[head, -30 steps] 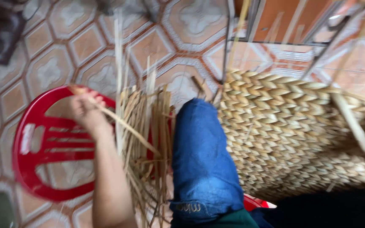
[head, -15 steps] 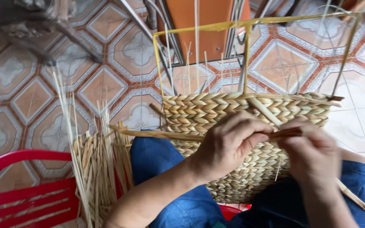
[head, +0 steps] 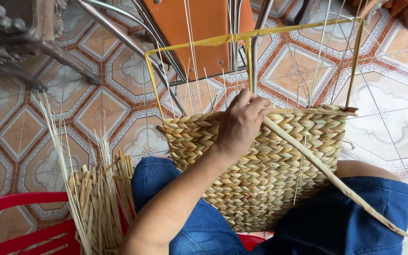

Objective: The recorder is weaving dried plant fibers, likely water hyacinth or reeds, onto a frame to create a mat or bag.

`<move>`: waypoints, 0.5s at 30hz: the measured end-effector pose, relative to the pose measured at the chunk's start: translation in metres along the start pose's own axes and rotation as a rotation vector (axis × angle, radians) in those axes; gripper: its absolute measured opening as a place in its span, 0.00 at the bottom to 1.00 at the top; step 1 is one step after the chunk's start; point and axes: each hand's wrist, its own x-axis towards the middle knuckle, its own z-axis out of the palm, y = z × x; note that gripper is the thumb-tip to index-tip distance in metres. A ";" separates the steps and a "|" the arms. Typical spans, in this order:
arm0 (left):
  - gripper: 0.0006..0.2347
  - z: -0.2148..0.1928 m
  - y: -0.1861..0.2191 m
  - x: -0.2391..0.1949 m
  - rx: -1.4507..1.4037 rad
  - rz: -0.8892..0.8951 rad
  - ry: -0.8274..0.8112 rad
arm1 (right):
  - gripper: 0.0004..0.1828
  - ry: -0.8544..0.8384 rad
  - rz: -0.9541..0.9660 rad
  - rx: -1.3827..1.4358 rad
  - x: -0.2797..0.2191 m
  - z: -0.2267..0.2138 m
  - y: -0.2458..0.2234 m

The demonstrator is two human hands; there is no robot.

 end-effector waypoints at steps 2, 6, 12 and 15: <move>0.07 -0.003 0.000 0.001 -0.029 0.042 0.019 | 0.09 -0.010 -0.013 -0.082 0.016 0.042 -0.019; 0.08 -0.013 -0.003 -0.003 -0.176 0.064 0.021 | 0.10 -0.043 -0.037 -0.249 0.073 0.116 -0.076; 0.12 -0.008 -0.009 -0.002 -0.285 -0.071 -0.020 | 0.10 -0.178 -0.046 -0.392 0.113 0.151 -0.062; 0.12 0.004 -0.011 -0.001 -0.168 -0.091 -0.036 | 0.11 -0.170 0.006 -0.337 0.115 0.154 -0.057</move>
